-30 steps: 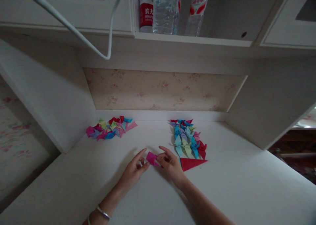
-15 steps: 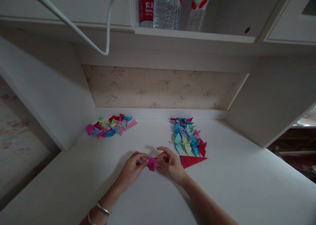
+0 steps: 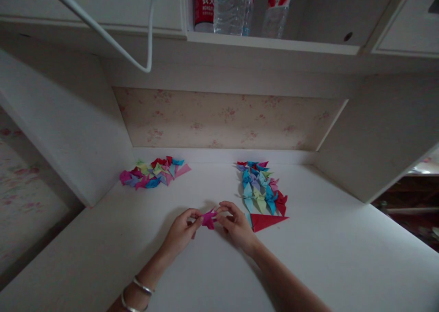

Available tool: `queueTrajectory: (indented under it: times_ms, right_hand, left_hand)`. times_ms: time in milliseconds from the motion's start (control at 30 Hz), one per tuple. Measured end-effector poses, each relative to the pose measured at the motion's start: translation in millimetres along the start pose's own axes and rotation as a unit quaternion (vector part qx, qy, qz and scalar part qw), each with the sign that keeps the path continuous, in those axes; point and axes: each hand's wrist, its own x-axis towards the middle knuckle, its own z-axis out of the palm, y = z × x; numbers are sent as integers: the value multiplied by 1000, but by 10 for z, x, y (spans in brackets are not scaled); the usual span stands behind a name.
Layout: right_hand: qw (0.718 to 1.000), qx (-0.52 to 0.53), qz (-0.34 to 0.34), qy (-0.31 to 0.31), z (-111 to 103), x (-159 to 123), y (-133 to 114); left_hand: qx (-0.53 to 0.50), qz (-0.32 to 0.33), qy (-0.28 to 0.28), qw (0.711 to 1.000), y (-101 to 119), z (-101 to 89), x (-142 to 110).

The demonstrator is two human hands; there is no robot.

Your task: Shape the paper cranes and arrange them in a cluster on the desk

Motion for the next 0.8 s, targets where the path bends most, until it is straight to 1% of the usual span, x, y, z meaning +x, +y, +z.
queueTrajectory:
  times_ms: [67, 133, 233, 300, 433, 600, 667, 800]
  right_hand:
    - [1000, -8, -5, 27, -27, 1, -16]
    - [999, -7, 7, 31, -40, -8, -31]
    - [999, 6, 48, -5, -8, -37, -45]
    - [997, 38, 65, -19, 33, -53, -50]
    - [992, 109, 55, -29, 91, -69, -55]
    - [990, 93, 48, -94, 103, -86, -58]
    - [990, 90, 47, -102, 99, -87, -49]
    - [992, 65, 43, -97, 84, -82, -5]
  left_hand:
    - [-10, -8, 1, 1000, 7, -2, -1]
    - [-23, -15, 2, 1000, 16, 0, -5]
    - [-41, -22, 6, 999, 25, 5, -10]
    - [-52, -29, 10, 998, 27, 7, -10]
    - [-86, -29, 3, 996, 20, 12, -8]
    - [-120, -10, -28, 992, 5, 56, -19]
    - [-119, -11, -44, 992, 4, 80, -24]
    - [-121, -22, -60, 991, 15, 109, -39]
